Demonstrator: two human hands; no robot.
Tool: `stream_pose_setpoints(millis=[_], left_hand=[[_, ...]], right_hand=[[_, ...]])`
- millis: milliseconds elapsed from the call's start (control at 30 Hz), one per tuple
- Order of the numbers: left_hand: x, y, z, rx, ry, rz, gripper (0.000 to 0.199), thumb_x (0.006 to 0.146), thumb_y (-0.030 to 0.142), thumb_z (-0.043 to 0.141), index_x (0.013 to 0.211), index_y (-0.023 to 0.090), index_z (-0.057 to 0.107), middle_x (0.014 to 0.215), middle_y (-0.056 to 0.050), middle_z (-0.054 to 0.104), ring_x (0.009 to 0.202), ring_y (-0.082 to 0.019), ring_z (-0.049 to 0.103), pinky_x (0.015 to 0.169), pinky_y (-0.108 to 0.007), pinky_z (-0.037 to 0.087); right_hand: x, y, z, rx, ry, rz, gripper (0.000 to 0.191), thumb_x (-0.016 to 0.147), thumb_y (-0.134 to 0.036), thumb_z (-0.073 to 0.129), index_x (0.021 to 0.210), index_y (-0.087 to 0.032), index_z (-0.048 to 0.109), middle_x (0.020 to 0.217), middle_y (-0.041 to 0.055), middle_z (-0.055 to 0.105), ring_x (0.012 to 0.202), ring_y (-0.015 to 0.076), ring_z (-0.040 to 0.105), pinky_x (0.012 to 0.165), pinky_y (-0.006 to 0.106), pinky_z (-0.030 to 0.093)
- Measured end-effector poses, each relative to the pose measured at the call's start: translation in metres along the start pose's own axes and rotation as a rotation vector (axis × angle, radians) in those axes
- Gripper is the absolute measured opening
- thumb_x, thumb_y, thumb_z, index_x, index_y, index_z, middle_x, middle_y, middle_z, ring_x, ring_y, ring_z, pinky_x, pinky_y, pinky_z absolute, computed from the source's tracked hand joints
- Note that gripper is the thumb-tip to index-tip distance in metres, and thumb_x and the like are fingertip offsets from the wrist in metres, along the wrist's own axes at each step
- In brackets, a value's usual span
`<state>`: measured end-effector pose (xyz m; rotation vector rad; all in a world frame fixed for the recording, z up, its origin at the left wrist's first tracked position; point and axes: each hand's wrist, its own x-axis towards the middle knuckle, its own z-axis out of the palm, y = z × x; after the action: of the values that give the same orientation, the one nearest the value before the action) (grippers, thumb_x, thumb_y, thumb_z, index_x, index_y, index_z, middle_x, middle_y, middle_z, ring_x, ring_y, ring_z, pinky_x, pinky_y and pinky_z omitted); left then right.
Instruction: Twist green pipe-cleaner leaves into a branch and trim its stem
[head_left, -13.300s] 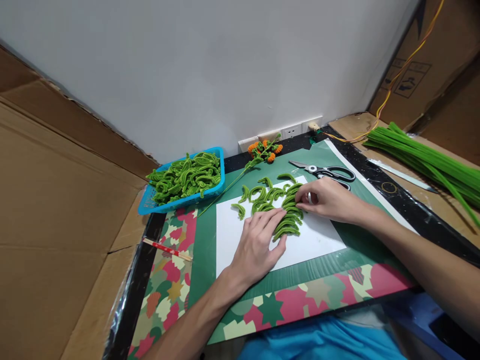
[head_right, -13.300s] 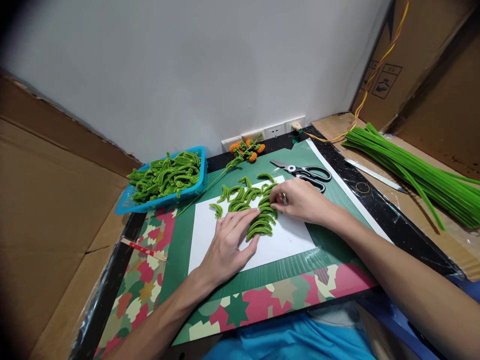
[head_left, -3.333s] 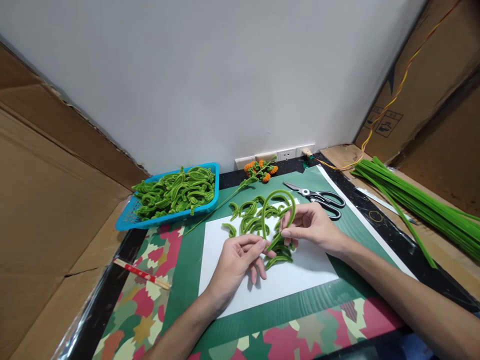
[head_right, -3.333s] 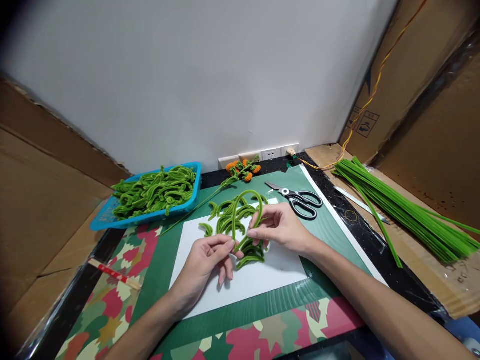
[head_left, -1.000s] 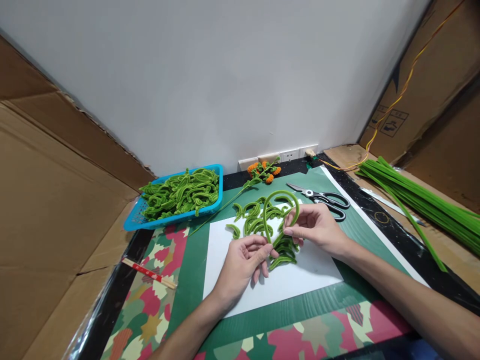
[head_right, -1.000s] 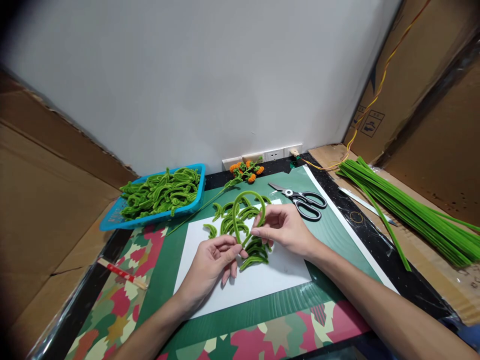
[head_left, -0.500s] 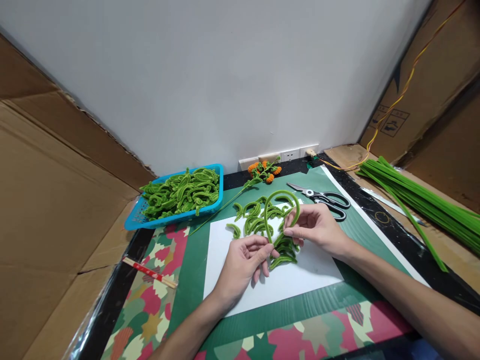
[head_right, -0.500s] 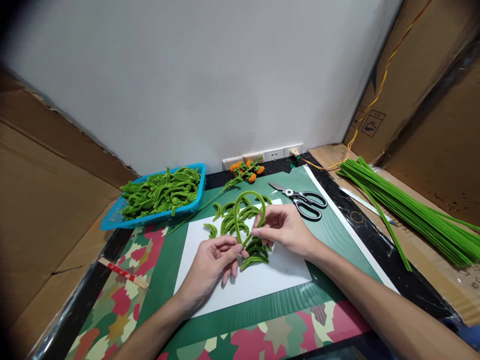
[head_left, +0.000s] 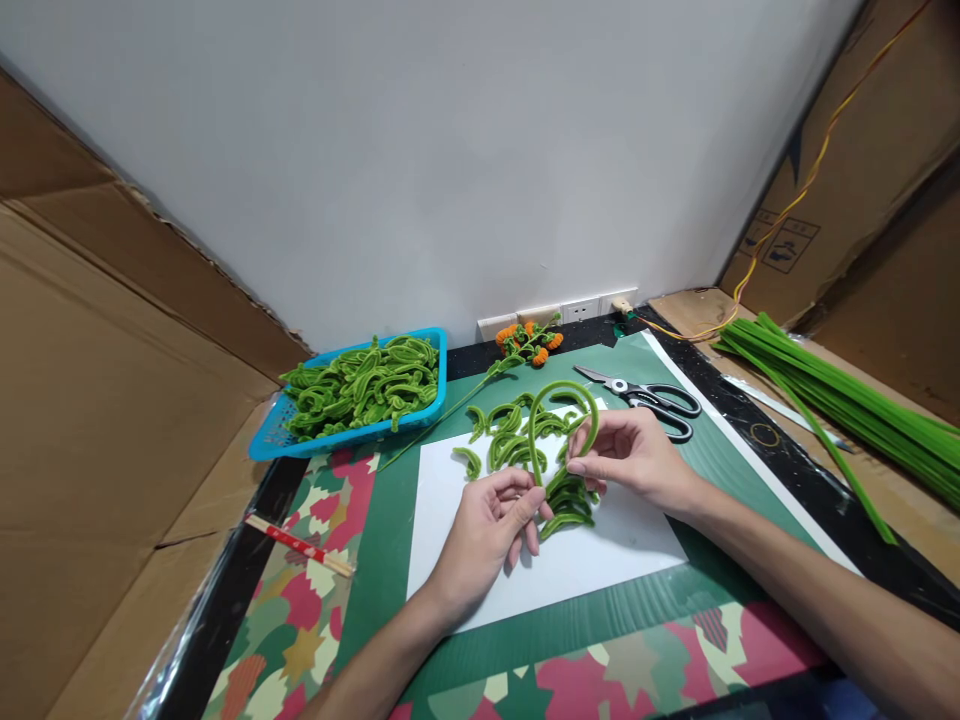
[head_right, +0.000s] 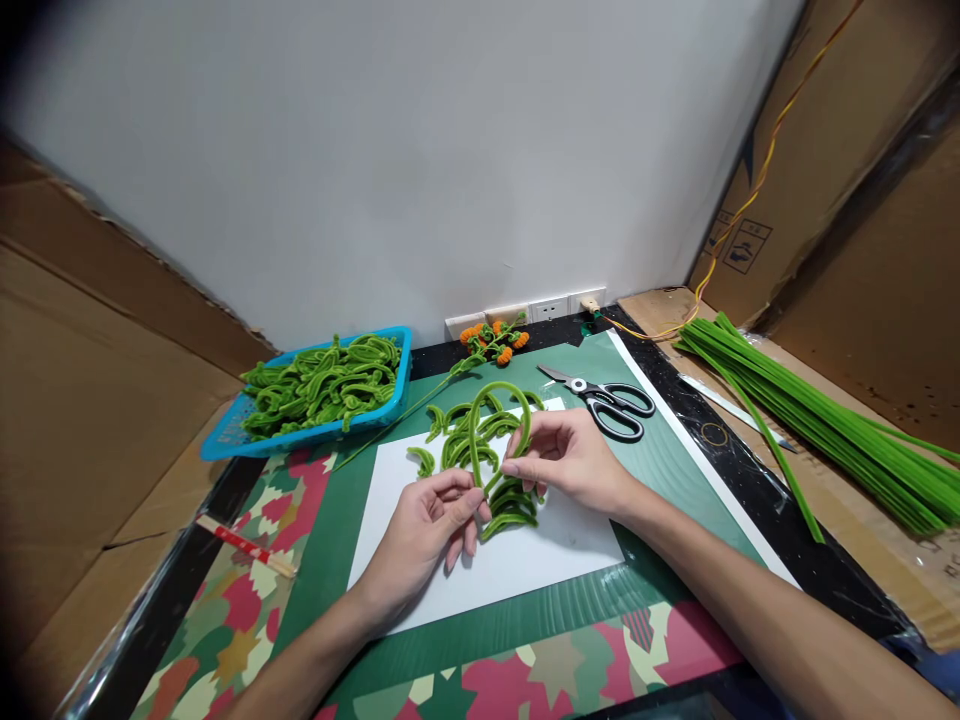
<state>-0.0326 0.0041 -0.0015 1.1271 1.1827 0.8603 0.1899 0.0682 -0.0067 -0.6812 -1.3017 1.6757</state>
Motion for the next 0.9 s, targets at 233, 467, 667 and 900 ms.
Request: stream_pose_setpoints(millis=[233, 467, 667, 900], left_hand=[[0.0007, 0.0002, 0.0008, -0.033, 0.023, -0.004, 0.043, 0.089, 0.054, 0.081, 0.094, 0.014, 0.066, 0.082, -0.005, 0.075, 0.049, -0.01, 0.064, 0.035, -0.014, 0.04], [0.0015, -0.0003, 0.0009, -0.054, 0.027, -0.001, 0.043, 0.088, 0.054, 0.083, 0.096, 0.015, 0.067, 0.082, -0.006, 0.077, 0.048, -0.01, 0.064, 0.034, -0.014, 0.041], [0.0018, -0.0008, 0.0003, -0.048, 0.027, -0.01, 0.041, 0.088, 0.052, 0.084, 0.094, 0.014, 0.066, 0.084, -0.008, 0.079, 0.048, -0.009, 0.064, 0.035, -0.014, 0.042], [0.0017, -0.0011, 0.0003, -0.047, 0.03, -0.005, 0.043, 0.088, 0.053, 0.084, 0.094, 0.014, 0.067, 0.083, -0.008, 0.079, 0.047, -0.009, 0.063, 0.034, -0.013, 0.041]], right_hand=[[0.0002, -0.0002, -0.0005, -0.001, 0.003, -0.007, 0.037, 0.067, -0.037, 0.102, 0.083, -0.016, 0.076, 0.076, 0.0027, 0.075, 0.051, 0.0113, 0.065, 0.047, 0.022, 0.057], [-0.0004, -0.0033, -0.0005, -0.016, 0.02, -0.031, 0.037, 0.067, -0.038, 0.102, 0.081, -0.016, 0.076, 0.073, 0.0027, 0.075, 0.05, 0.0123, 0.066, 0.045, 0.022, 0.057], [-0.0008, -0.0036, 0.0008, -0.018, 0.031, -0.031, 0.037, 0.067, -0.038, 0.102, 0.081, -0.016, 0.076, 0.073, 0.0028, 0.075, 0.049, 0.0122, 0.065, 0.045, 0.022, 0.057], [-0.0007, -0.0046, 0.0011, -0.004, 0.039, -0.021, 0.036, 0.066, -0.037, 0.102, 0.08, -0.016, 0.077, 0.072, 0.0027, 0.074, 0.048, 0.0119, 0.065, 0.045, 0.022, 0.057]])
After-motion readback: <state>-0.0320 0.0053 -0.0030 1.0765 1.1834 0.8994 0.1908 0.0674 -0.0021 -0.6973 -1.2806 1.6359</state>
